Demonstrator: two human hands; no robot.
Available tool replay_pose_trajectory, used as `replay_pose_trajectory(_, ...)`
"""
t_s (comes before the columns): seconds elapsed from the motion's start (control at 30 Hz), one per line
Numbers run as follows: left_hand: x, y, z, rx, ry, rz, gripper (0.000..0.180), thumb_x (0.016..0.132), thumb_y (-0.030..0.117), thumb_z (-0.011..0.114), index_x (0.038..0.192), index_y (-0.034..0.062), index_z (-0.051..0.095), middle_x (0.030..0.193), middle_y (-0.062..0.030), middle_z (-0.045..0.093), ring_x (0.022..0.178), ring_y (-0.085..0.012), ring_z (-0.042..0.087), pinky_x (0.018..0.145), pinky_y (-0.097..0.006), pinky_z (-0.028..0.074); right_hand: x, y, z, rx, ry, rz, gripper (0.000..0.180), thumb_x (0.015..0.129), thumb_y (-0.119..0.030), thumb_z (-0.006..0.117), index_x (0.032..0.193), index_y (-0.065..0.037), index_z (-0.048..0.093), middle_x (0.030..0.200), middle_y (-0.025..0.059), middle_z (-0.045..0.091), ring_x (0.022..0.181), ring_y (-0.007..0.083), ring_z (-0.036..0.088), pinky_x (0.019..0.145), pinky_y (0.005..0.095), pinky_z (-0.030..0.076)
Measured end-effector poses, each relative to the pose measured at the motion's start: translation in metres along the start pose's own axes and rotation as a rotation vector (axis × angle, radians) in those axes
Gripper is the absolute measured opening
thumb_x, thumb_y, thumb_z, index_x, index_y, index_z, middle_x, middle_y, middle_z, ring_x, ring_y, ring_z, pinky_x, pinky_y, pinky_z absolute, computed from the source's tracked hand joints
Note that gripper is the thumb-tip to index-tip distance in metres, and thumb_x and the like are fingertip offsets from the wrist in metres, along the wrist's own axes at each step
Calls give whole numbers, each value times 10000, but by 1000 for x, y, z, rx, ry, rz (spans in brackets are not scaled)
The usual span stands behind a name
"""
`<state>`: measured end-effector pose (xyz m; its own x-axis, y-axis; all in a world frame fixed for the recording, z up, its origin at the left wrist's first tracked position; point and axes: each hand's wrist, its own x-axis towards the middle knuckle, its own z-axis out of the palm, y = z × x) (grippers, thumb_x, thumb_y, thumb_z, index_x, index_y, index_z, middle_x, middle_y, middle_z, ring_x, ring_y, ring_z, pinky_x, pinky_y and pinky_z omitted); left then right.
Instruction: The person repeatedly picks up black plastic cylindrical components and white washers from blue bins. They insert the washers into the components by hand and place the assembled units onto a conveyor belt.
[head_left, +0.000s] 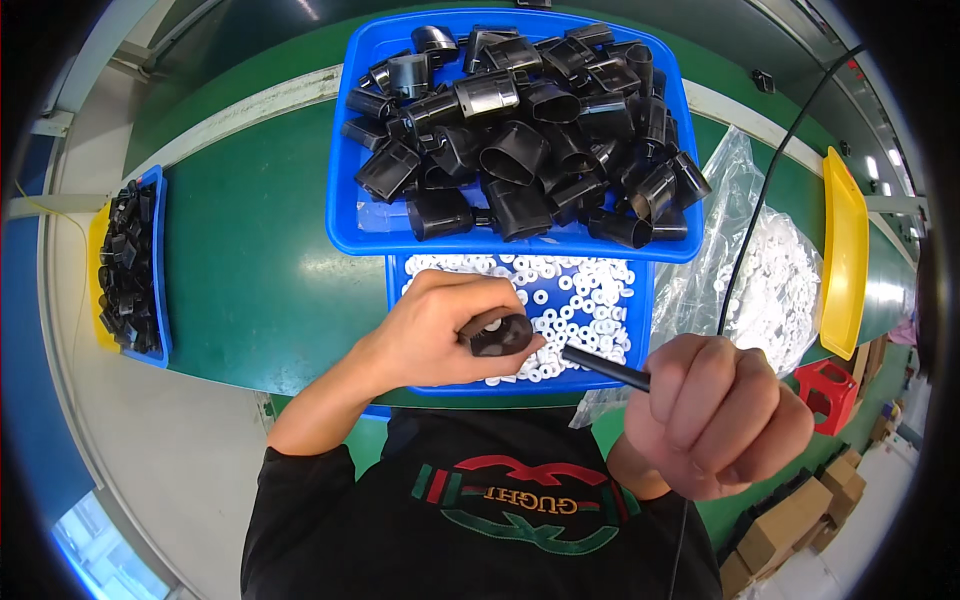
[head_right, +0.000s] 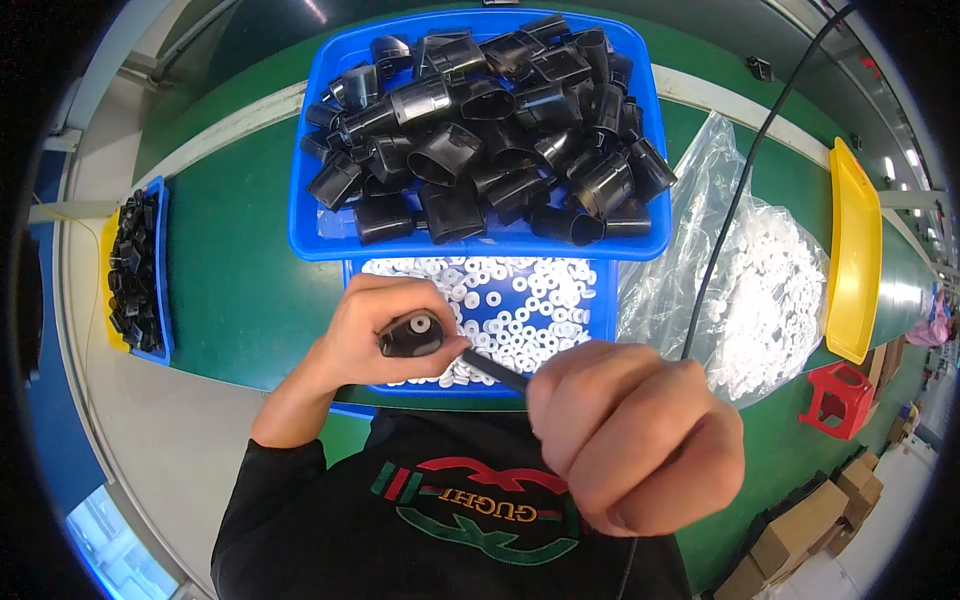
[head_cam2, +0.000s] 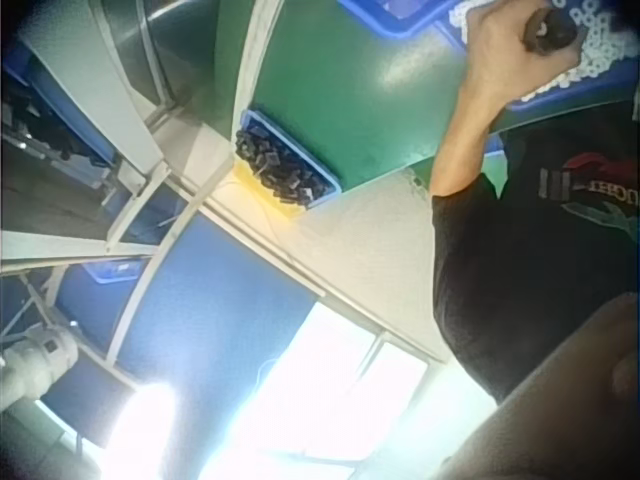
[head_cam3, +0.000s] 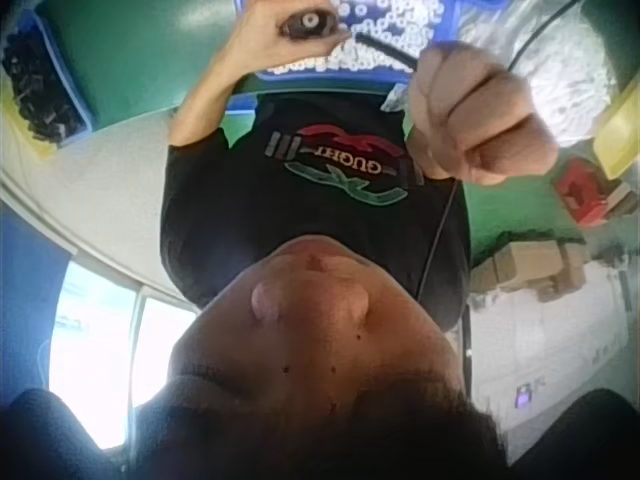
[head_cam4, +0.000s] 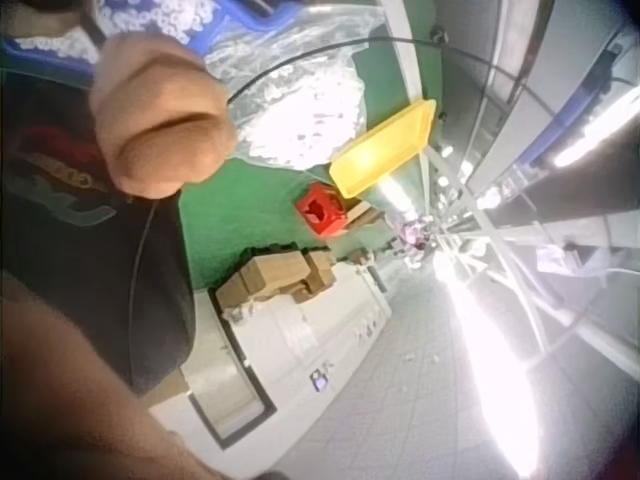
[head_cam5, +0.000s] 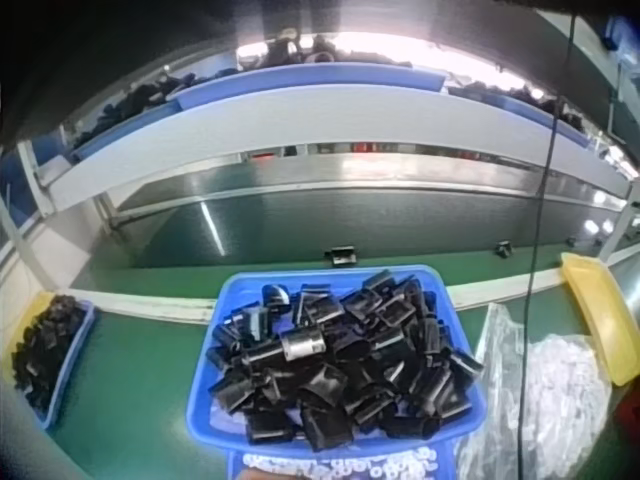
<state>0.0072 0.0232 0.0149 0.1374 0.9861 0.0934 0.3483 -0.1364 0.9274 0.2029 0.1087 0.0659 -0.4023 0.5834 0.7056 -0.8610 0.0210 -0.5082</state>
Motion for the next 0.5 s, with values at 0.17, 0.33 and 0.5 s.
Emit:
replay_pose_trajectory(0.17, -2, -4, 1, 76, -10, 59, 255, 635, 120, 812, 812, 35, 649, 692, -94, 617, 596, -265, 611, 541, -340, 467, 8, 17, 9, -65, -4, 233, 244, 689, 125, 630, 648, -68, 487, 631, 68, 548, 505, 152, 447, 421, 262, 302)
replay_pose_trajectory(0.33, -1, -3, -2, 66, -17, 90, 291, 621, 129, 806, 841, 33, 642, 695, -96, 599, 611, -294, 598, 553, -362, 476, -2, 29, 20, -167, 170, 362, 131, 579, 108, 474, 560, -21, 467, 562, 60, 459, 479, 150, 392, 443, 283, 263)
replay_pose_trajectory(0.5, 0, -3, -1, 36, -19, 99, 285, 630, 114, 806, 842, 28, 636, 707, -99, 598, 623, -305, 597, 561, -368, 481, -6, 34, 18, -228, 96, 360, 180, 635, 132, 524, 602, -39, 478, 585, 51, 482, 486, 137, 388, 437, 277, 249)
